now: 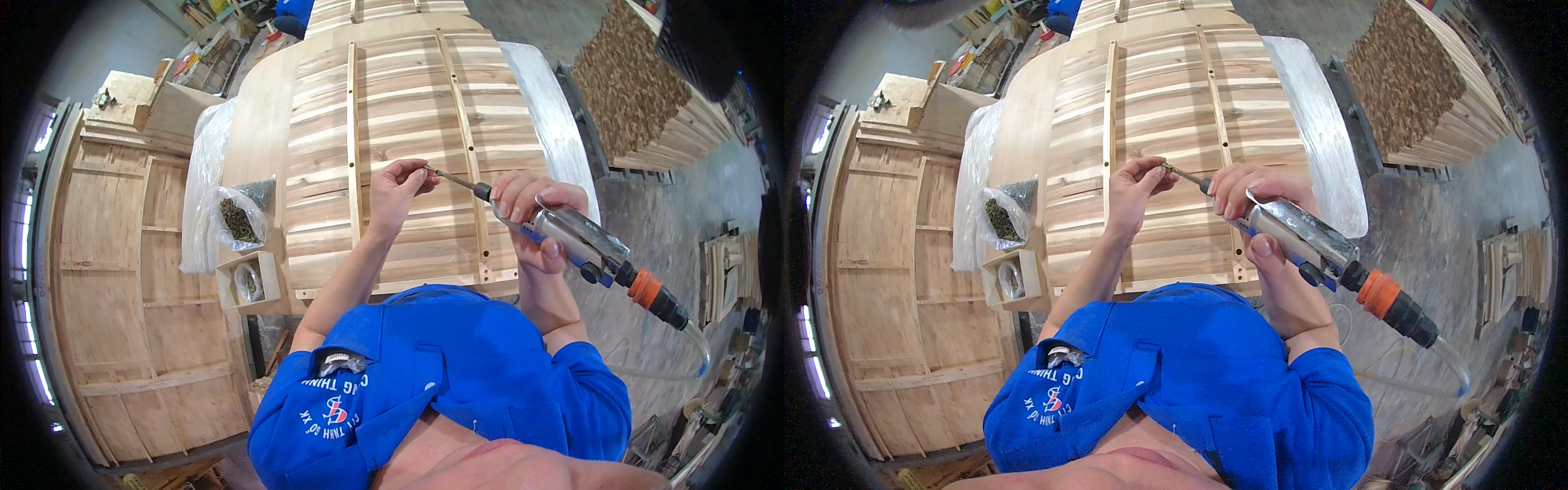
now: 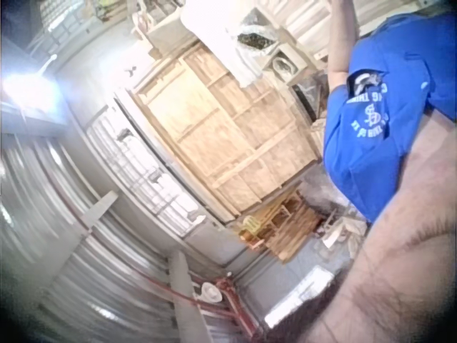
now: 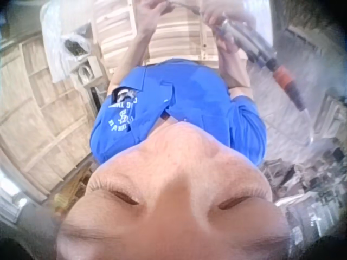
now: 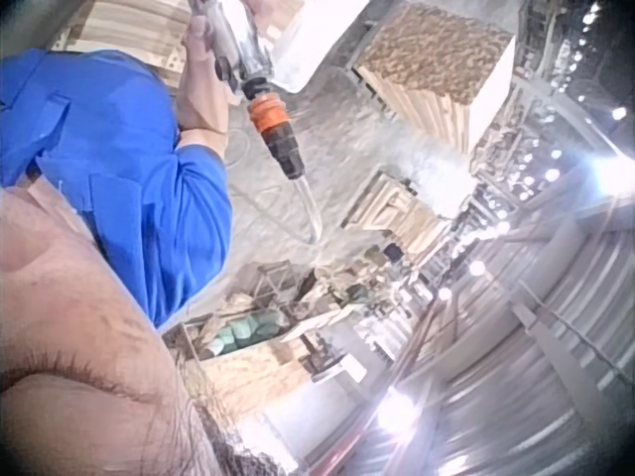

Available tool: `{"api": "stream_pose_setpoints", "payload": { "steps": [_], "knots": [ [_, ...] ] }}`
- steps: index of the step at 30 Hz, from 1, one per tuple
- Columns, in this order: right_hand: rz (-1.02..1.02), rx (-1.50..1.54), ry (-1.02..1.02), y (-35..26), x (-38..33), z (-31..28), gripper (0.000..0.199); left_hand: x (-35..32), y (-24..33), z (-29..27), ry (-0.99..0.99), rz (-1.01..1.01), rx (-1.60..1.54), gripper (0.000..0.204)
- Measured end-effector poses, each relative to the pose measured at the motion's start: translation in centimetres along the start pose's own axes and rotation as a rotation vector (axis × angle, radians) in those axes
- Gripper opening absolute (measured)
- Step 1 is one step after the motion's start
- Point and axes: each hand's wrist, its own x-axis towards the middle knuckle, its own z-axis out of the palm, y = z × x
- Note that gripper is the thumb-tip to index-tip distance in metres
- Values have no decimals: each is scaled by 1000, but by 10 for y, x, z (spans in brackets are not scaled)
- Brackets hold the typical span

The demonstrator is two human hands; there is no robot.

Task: The person uses a pneumatic screwdriver to drive screws into pre-drilled holes on a wooden panel. They periodically pick up screws from a container and continue fastening the panel. The person also lifts and repositions the panel during the process.

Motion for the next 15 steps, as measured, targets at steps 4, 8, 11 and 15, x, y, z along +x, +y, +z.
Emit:
{"api": "stream_pose_setpoints", "payload": {
  "steps": [4,8,11,15],
  "knots": [
    [32,-29,-18,6,1,-7,43,9,-6,1,15,7,39,16],
    [58,-37,-32,15,0,-15,42,20,-19,2,31,-13,4,16],
    [71,-60,-23,19,-1,-21,42,27,-27,3,56,-36,-39,16],
    [79,-143,53,24,-2,-21,42,33,-32,8,82,-88,-77,15]
  ]
}}
